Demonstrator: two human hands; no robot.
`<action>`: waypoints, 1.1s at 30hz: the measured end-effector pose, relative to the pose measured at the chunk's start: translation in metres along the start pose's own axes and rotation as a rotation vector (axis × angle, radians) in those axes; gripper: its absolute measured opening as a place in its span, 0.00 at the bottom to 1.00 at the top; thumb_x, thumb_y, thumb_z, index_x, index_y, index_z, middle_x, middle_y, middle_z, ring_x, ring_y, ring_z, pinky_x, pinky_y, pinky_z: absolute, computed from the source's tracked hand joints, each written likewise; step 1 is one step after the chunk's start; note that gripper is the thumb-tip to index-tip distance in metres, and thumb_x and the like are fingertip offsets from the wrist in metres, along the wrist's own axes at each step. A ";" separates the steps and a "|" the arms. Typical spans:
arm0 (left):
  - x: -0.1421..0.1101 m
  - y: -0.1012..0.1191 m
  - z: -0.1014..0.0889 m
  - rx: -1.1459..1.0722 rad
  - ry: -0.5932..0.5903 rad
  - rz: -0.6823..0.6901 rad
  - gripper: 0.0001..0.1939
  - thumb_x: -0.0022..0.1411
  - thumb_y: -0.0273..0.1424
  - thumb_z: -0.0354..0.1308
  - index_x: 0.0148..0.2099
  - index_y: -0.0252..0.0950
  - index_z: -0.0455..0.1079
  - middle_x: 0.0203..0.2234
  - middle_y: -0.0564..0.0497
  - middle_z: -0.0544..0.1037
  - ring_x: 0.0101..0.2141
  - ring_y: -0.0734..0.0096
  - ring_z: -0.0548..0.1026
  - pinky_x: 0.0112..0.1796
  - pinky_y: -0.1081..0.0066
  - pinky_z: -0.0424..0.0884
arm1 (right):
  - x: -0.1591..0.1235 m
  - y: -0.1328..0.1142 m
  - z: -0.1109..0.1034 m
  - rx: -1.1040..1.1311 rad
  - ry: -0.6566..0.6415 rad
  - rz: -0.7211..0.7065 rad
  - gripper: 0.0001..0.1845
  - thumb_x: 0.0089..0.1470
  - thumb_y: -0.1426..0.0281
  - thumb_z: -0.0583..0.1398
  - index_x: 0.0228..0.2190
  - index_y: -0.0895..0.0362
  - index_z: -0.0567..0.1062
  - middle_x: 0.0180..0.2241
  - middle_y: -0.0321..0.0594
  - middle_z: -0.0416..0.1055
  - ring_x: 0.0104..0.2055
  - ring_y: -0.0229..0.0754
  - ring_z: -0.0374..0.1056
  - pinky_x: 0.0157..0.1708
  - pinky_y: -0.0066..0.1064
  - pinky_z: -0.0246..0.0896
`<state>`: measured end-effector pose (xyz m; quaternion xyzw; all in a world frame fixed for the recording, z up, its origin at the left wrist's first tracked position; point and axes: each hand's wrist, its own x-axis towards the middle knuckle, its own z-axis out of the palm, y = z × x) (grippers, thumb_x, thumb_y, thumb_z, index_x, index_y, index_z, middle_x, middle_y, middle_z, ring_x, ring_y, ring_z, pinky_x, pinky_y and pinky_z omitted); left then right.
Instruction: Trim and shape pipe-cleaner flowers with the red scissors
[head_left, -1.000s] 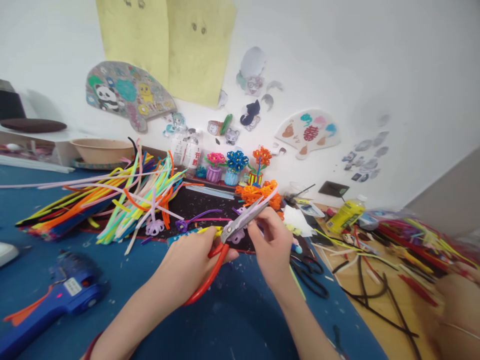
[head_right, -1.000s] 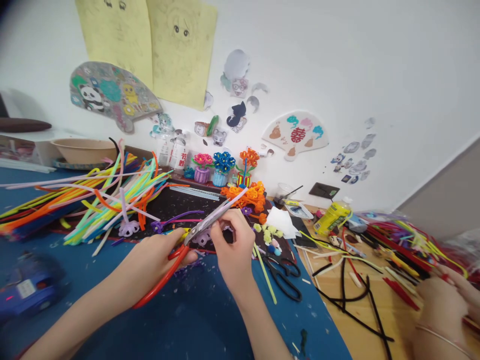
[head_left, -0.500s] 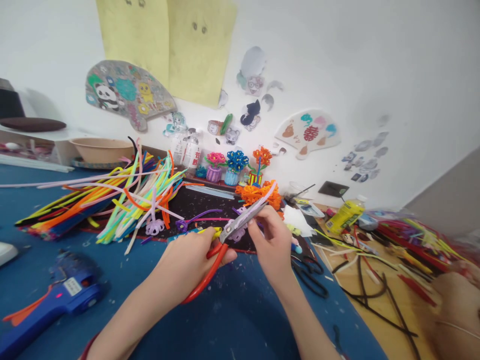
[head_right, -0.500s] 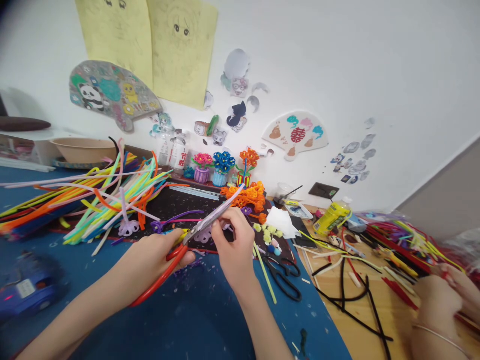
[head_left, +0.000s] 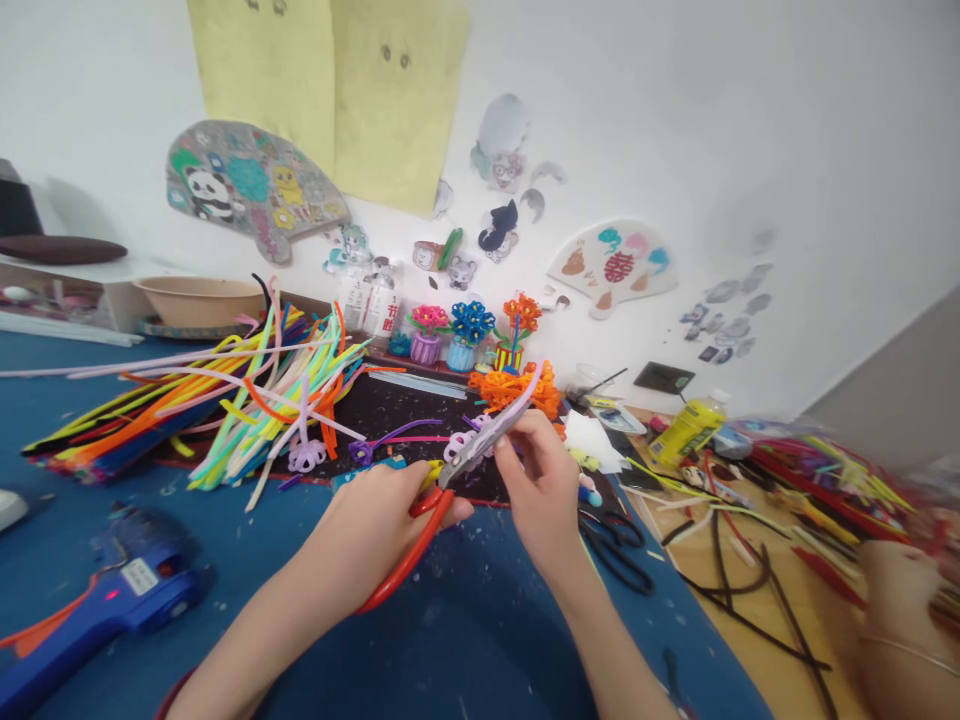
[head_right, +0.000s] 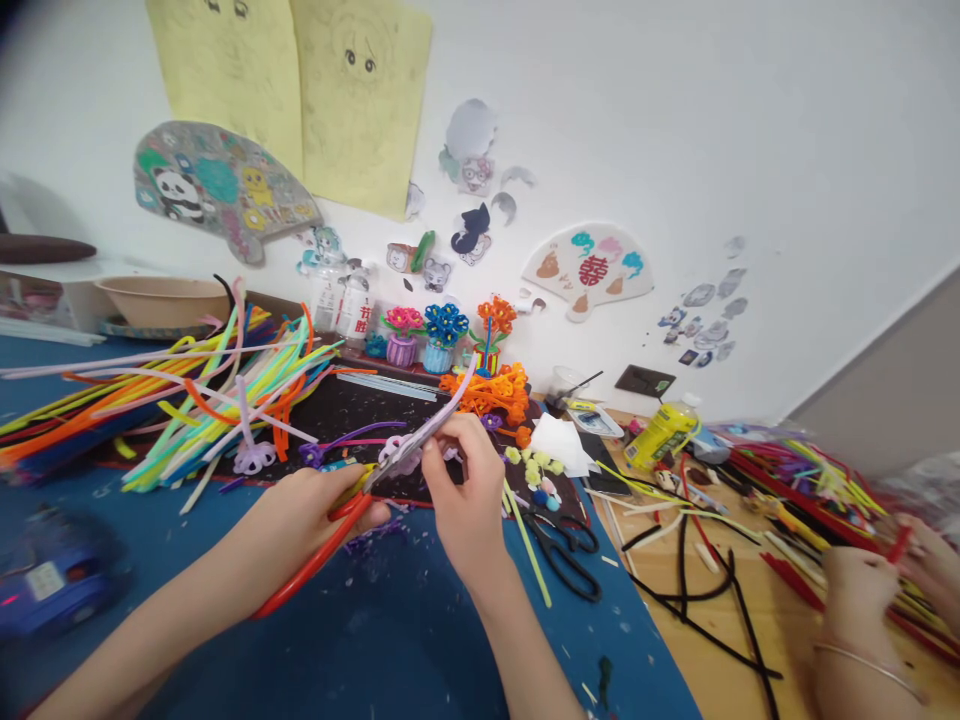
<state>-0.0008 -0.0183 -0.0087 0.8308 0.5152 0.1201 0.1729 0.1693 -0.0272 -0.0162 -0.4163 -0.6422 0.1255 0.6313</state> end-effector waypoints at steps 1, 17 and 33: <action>0.000 0.000 0.000 -0.006 0.002 0.007 0.17 0.62 0.46 0.46 0.28 0.40 0.59 0.21 0.51 0.73 0.25 0.63 0.74 0.24 0.72 0.53 | 0.000 0.000 0.000 0.000 0.001 0.001 0.04 0.57 0.71 0.56 0.32 0.55 0.71 0.32 0.38 0.67 0.36 0.41 0.64 0.35 0.32 0.59; 0.000 0.002 0.000 -0.036 0.020 0.003 0.15 0.62 0.45 0.45 0.30 0.41 0.55 0.23 0.50 0.73 0.26 0.61 0.74 0.26 0.71 0.55 | -0.003 -0.004 0.004 0.047 -0.050 0.023 0.04 0.57 0.73 0.56 0.31 0.55 0.71 0.32 0.37 0.68 0.35 0.40 0.65 0.38 0.32 0.61; 0.001 -0.006 0.001 -0.153 0.027 0.113 0.19 0.60 0.49 0.47 0.31 0.38 0.63 0.23 0.53 0.74 0.22 0.71 0.70 0.24 0.73 0.56 | 0.005 -0.003 -0.007 0.153 0.018 0.143 0.05 0.56 0.66 0.58 0.33 0.55 0.72 0.28 0.36 0.69 0.31 0.39 0.65 0.33 0.31 0.64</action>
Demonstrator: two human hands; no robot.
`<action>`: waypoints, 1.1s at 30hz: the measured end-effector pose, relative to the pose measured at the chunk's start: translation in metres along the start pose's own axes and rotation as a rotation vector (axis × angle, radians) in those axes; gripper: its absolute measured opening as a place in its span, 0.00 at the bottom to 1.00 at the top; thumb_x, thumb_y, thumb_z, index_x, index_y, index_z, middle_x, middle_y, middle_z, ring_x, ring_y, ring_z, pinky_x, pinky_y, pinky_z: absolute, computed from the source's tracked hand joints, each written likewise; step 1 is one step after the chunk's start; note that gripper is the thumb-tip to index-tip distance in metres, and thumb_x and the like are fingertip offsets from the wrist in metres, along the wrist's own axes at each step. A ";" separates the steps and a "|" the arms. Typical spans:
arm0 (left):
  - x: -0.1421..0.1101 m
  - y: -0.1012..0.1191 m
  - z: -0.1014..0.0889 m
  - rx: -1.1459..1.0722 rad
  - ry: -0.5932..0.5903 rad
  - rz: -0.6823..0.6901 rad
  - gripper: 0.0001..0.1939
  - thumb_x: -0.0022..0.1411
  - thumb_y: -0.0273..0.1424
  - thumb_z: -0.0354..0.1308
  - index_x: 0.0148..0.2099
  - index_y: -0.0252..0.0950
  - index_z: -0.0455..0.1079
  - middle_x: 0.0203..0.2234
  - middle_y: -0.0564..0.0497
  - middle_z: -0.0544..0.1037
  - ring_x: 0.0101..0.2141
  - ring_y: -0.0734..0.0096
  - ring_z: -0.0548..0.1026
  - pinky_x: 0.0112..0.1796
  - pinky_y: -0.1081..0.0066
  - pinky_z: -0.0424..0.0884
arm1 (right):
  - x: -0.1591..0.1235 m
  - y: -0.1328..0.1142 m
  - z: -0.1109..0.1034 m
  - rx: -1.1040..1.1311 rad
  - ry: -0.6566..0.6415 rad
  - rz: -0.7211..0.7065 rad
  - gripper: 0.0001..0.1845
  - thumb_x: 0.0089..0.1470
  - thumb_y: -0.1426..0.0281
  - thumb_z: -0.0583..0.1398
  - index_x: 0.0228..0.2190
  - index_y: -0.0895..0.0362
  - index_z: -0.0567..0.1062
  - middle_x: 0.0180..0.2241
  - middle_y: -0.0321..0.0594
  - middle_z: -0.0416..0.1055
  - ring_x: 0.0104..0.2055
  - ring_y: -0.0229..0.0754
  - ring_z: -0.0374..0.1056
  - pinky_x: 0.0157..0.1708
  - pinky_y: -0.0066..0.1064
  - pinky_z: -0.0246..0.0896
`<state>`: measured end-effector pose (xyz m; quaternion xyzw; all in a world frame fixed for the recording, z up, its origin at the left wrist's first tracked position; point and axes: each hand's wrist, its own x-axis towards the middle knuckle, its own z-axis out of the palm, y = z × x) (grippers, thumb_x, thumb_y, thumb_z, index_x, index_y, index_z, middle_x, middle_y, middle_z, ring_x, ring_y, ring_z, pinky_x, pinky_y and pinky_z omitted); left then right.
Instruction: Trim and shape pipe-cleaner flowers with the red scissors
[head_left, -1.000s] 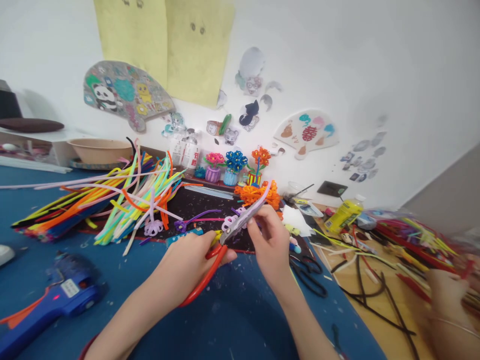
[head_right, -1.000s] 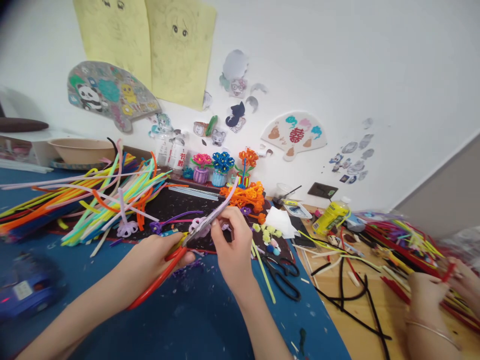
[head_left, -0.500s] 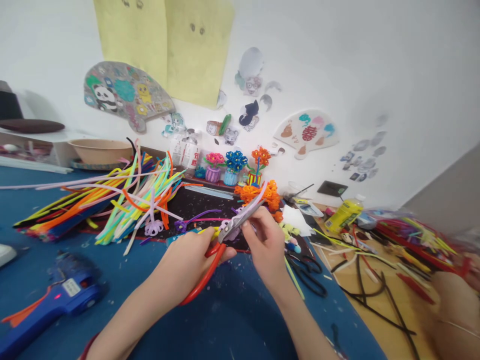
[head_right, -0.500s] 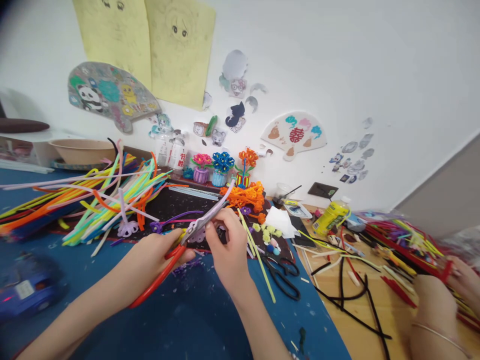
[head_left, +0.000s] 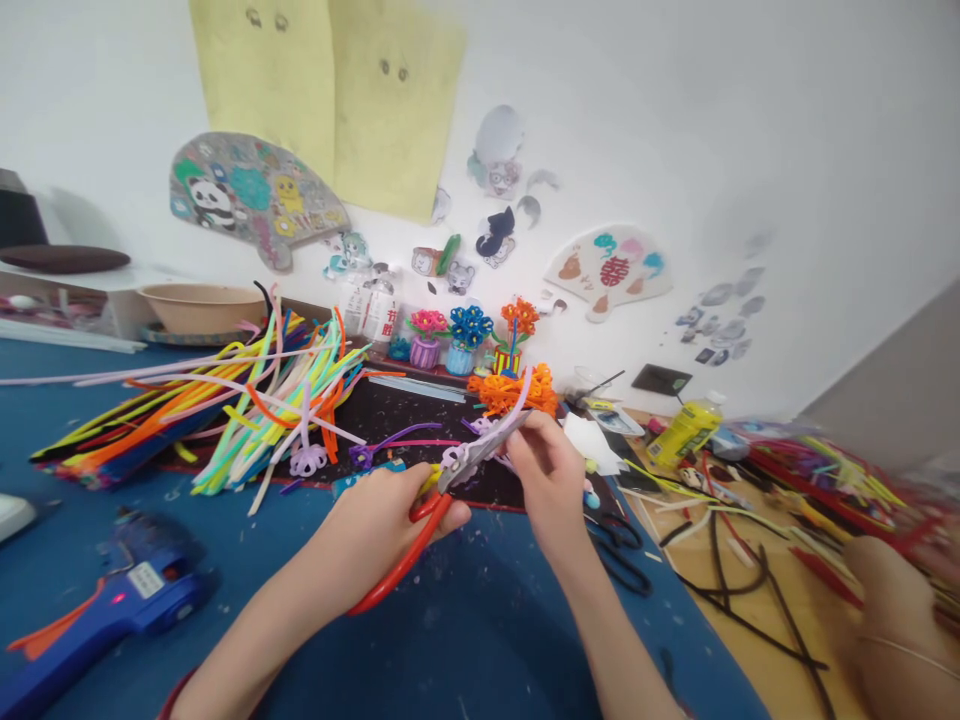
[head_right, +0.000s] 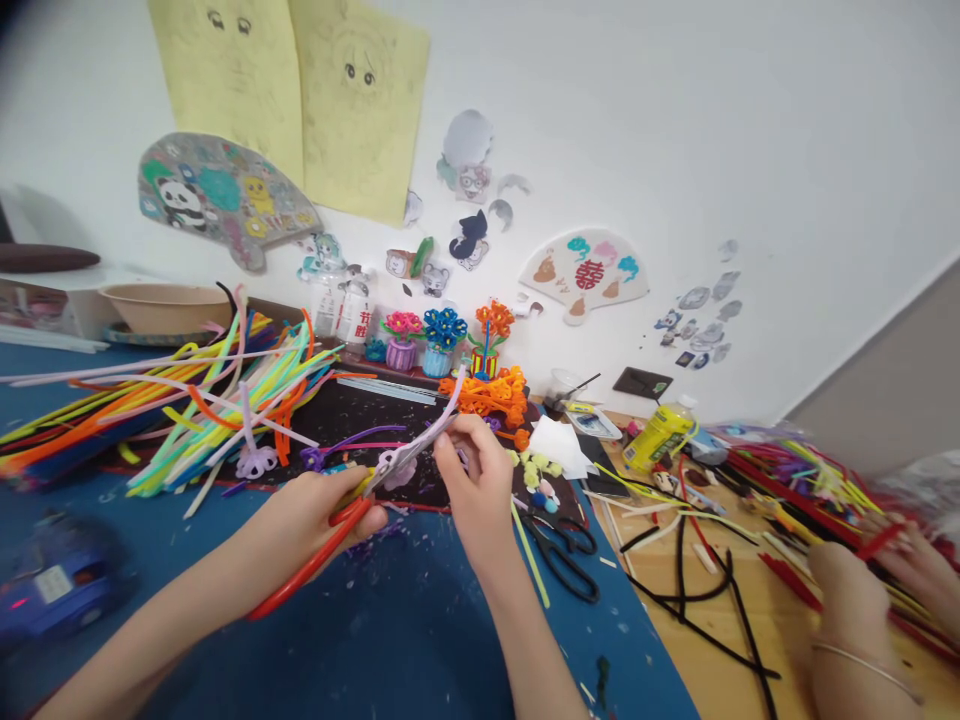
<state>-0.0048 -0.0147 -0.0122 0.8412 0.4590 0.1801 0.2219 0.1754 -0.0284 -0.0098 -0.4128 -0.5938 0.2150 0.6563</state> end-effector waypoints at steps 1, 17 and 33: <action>0.000 0.000 0.000 -0.016 -0.010 0.007 0.19 0.61 0.49 0.46 0.31 0.38 0.63 0.23 0.53 0.74 0.22 0.71 0.69 0.24 0.73 0.56 | 0.000 0.000 -0.001 -0.008 0.002 -0.003 0.05 0.56 0.66 0.59 0.33 0.55 0.72 0.27 0.36 0.69 0.30 0.39 0.65 0.32 0.30 0.64; -0.001 0.001 0.003 0.007 -0.017 0.002 0.20 0.61 0.50 0.45 0.29 0.38 0.62 0.22 0.53 0.74 0.24 0.69 0.71 0.24 0.72 0.55 | 0.000 0.001 -0.001 -0.006 0.016 0.019 0.04 0.53 0.68 0.60 0.28 0.55 0.71 0.25 0.34 0.70 0.28 0.37 0.66 0.30 0.29 0.65; -0.006 0.011 0.003 -0.050 -0.041 -0.116 0.14 0.58 0.46 0.50 0.32 0.41 0.55 0.27 0.52 0.75 0.28 0.62 0.74 0.28 0.71 0.60 | -0.005 0.002 0.008 0.029 0.149 0.076 0.03 0.50 0.70 0.61 0.27 0.56 0.73 0.23 0.34 0.68 0.25 0.36 0.64 0.27 0.28 0.64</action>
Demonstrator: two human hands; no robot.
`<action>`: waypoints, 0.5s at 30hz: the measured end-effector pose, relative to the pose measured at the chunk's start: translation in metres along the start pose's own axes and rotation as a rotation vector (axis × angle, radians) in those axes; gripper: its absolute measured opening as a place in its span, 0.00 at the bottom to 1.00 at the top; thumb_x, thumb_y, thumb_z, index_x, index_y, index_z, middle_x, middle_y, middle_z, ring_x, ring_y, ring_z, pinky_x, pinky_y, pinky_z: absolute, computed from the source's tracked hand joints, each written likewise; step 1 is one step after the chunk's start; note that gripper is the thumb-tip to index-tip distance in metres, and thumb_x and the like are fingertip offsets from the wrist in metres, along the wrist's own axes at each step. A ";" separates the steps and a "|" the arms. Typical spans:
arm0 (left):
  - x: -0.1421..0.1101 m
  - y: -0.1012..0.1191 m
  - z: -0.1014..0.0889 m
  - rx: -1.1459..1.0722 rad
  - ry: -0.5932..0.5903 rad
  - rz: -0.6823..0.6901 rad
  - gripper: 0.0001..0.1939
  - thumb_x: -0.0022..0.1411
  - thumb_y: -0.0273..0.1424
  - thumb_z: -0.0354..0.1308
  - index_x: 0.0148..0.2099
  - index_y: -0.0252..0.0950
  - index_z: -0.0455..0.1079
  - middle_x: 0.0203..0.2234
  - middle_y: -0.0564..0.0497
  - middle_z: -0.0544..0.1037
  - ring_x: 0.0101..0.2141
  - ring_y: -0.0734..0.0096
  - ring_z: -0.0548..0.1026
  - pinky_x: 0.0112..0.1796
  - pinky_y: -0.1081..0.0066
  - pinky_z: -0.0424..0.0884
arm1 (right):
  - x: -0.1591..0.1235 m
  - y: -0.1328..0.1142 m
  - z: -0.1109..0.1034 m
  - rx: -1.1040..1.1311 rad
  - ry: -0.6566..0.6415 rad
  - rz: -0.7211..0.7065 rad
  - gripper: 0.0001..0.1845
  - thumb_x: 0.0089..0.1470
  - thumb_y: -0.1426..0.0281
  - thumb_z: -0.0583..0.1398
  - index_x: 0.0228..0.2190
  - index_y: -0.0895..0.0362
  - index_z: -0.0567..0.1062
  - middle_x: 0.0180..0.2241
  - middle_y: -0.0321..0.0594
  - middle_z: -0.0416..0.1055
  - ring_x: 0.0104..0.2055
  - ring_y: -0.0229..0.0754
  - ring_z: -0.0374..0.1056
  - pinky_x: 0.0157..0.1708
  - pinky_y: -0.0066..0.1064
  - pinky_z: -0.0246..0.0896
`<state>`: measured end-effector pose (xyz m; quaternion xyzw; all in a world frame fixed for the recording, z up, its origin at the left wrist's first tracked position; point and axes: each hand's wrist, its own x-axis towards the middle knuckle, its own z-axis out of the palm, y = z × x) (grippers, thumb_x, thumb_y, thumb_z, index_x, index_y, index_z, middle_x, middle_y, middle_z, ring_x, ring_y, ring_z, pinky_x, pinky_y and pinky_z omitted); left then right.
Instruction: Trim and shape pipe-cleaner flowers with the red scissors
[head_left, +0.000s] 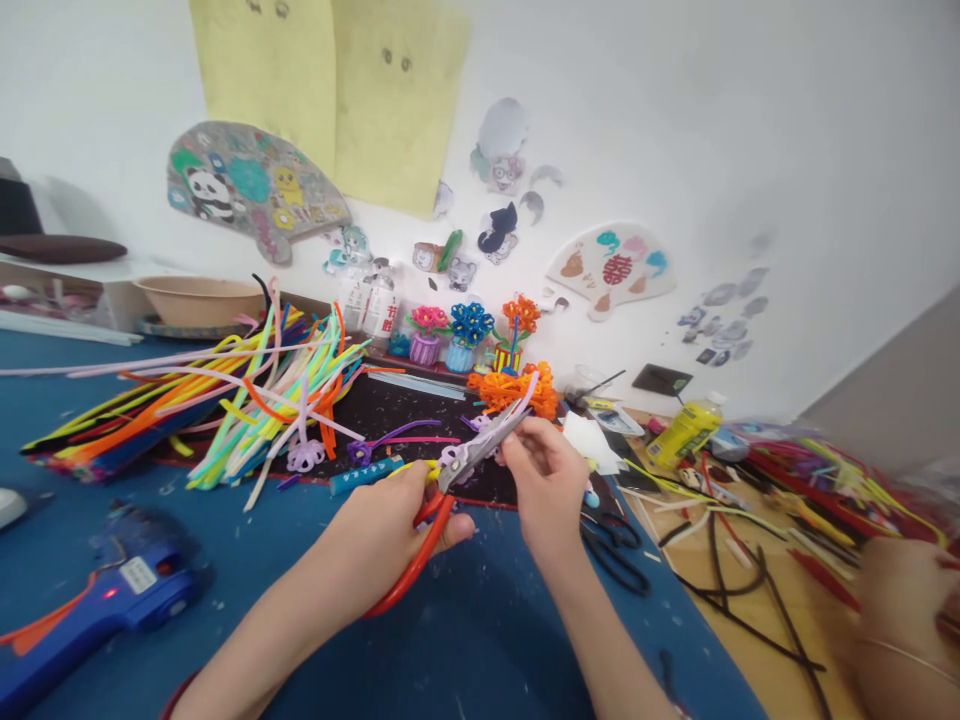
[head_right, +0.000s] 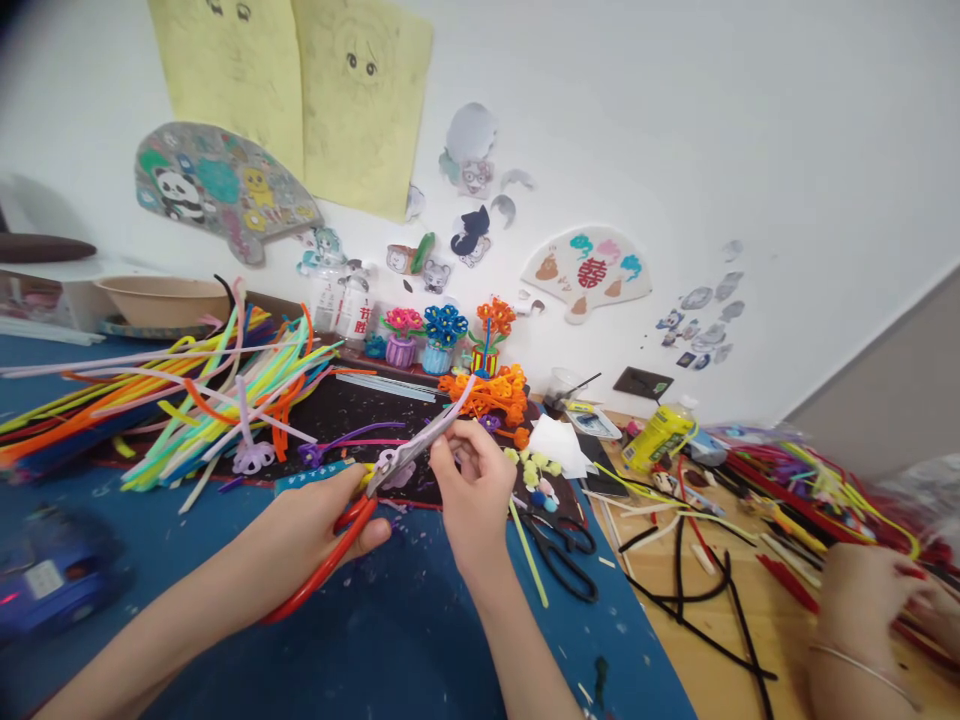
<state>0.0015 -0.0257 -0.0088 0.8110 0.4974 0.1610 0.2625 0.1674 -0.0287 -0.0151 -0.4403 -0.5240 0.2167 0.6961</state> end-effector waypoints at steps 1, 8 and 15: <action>0.000 0.000 -0.001 0.003 0.002 0.002 0.14 0.57 0.46 0.51 0.32 0.41 0.56 0.28 0.52 0.75 0.28 0.62 0.74 0.28 0.72 0.59 | 0.000 0.000 0.000 -0.001 -0.005 -0.003 0.03 0.50 0.70 0.61 0.27 0.56 0.73 0.23 0.34 0.69 0.25 0.36 0.64 0.27 0.28 0.63; 0.004 -0.001 -0.004 0.168 0.090 -0.006 0.15 0.60 0.45 0.49 0.29 0.40 0.60 0.23 0.52 0.75 0.27 0.62 0.75 0.26 0.73 0.54 | 0.001 0.002 -0.003 -0.019 -0.014 -0.029 0.04 0.51 0.69 0.61 0.28 0.56 0.74 0.25 0.35 0.70 0.26 0.37 0.65 0.27 0.29 0.64; 0.003 -0.003 -0.002 0.213 0.092 -0.001 0.17 0.60 0.46 0.49 0.28 0.40 0.60 0.20 0.53 0.73 0.23 0.65 0.72 0.24 0.73 0.50 | 0.000 0.004 -0.004 -0.013 -0.003 -0.008 0.04 0.51 0.69 0.62 0.29 0.57 0.73 0.25 0.35 0.69 0.26 0.37 0.65 0.28 0.29 0.64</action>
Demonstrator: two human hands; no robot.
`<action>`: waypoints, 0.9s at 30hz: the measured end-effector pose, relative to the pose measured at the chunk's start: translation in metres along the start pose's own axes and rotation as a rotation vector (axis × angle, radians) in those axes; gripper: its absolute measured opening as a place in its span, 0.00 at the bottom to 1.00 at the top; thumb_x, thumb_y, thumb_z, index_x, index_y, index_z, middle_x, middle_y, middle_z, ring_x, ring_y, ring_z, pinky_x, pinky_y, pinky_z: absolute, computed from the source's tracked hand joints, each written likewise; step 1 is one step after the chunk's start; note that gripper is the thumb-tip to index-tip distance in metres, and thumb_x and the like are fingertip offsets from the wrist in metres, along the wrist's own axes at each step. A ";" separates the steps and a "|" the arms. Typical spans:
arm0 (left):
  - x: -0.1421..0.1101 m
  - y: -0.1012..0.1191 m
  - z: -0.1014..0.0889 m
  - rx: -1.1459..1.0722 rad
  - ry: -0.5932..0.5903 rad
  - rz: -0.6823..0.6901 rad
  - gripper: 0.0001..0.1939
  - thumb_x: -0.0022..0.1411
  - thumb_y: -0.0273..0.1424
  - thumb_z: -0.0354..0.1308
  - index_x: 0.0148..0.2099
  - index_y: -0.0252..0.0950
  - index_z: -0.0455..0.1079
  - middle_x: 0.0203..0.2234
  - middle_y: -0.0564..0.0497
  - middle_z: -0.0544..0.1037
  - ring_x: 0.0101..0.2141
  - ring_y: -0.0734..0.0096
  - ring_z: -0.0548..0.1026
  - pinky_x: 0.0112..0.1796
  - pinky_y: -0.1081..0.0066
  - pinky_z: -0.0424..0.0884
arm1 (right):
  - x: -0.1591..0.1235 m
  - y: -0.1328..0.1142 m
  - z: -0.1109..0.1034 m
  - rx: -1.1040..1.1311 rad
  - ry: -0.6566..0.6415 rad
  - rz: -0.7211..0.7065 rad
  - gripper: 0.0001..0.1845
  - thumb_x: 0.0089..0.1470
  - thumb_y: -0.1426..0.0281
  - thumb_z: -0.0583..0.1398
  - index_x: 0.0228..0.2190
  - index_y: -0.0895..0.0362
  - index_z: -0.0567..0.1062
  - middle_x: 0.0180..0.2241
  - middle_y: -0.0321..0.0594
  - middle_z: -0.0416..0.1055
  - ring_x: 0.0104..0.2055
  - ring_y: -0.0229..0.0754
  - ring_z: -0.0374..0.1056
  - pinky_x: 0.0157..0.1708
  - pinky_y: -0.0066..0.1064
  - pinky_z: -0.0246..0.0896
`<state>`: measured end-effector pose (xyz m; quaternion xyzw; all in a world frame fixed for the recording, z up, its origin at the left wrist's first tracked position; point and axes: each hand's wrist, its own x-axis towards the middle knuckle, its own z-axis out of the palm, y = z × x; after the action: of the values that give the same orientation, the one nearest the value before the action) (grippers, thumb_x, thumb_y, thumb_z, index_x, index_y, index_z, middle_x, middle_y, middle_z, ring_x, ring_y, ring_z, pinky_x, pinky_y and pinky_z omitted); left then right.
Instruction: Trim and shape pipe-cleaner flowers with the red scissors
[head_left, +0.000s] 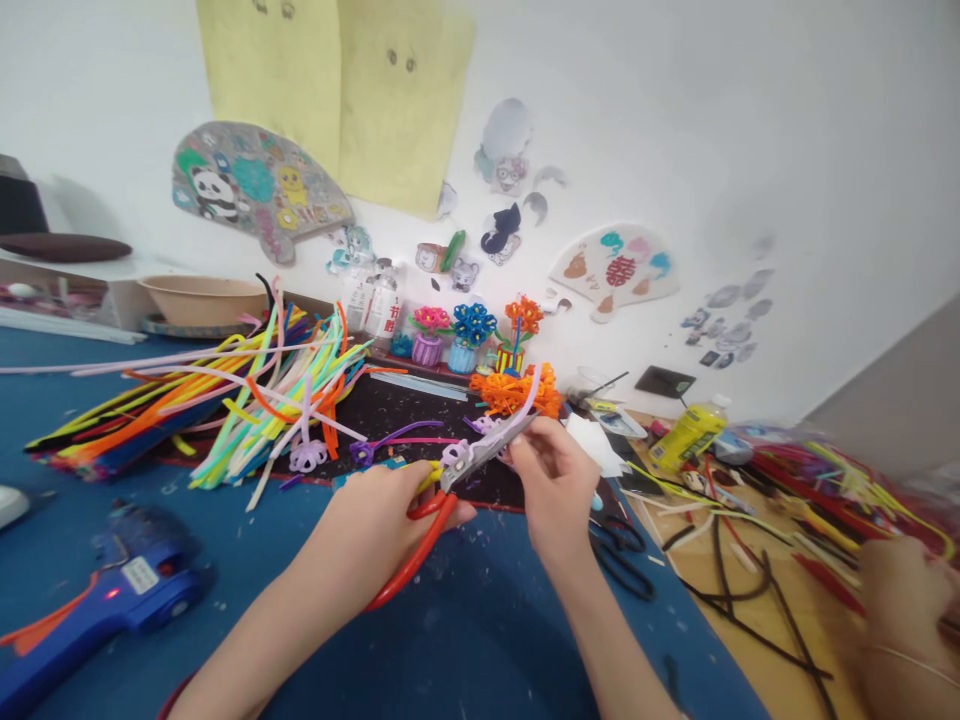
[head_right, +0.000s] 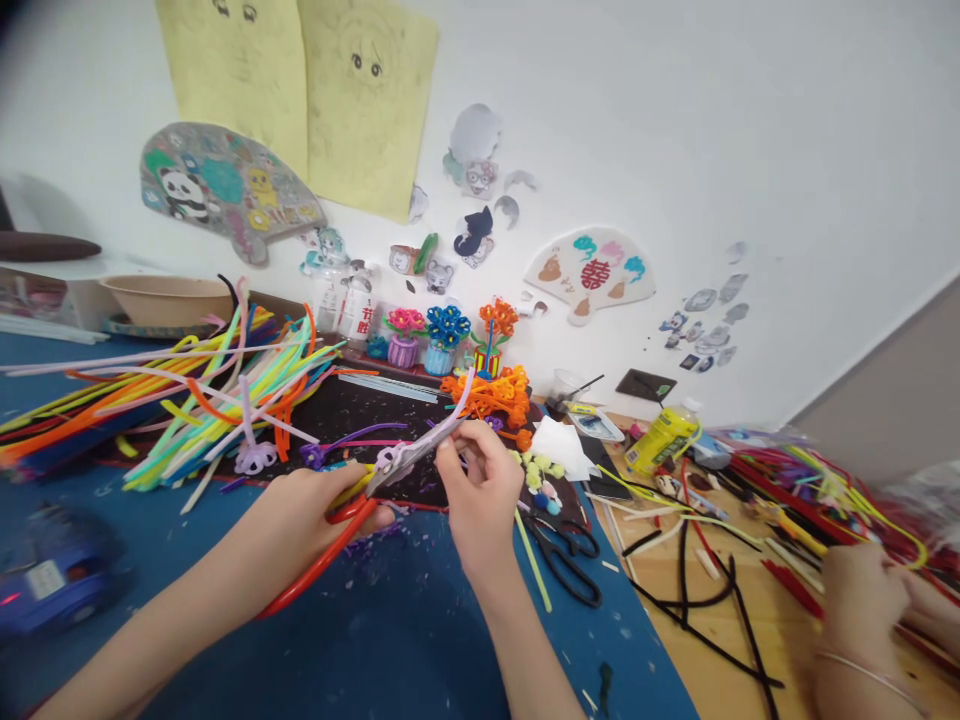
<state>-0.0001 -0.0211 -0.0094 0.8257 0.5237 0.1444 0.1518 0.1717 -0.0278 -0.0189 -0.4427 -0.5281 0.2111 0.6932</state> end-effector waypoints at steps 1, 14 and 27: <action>0.000 0.000 0.000 0.003 0.004 0.000 0.17 0.60 0.47 0.49 0.28 0.40 0.60 0.20 0.53 0.73 0.23 0.66 0.72 0.24 0.73 0.49 | 0.000 0.000 0.000 0.000 -0.001 -0.003 0.04 0.51 0.69 0.61 0.29 0.57 0.73 0.25 0.35 0.69 0.26 0.37 0.65 0.28 0.29 0.64; 0.002 -0.002 -0.004 -0.075 -0.007 0.004 0.22 0.56 0.51 0.52 0.24 0.40 0.58 0.16 0.56 0.65 0.19 0.71 0.65 0.23 0.74 0.51 | 0.002 -0.002 -0.002 -0.039 -0.017 -0.059 0.01 0.51 0.72 0.61 0.28 0.57 0.73 0.26 0.34 0.69 0.27 0.36 0.64 0.29 0.27 0.61; -0.001 -0.001 -0.008 0.010 -0.034 -0.003 0.15 0.58 0.48 0.51 0.33 0.42 0.64 0.25 0.53 0.76 0.29 0.61 0.76 0.25 0.73 0.53 | 0.001 -0.001 0.000 -0.057 -0.100 -0.123 0.02 0.53 0.73 0.59 0.29 0.56 0.73 0.28 0.36 0.70 0.29 0.38 0.65 0.31 0.29 0.63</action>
<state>-0.0043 -0.0212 -0.0025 0.8280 0.5230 0.1274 0.1570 0.1715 -0.0277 -0.0176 -0.4179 -0.5939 0.1750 0.6648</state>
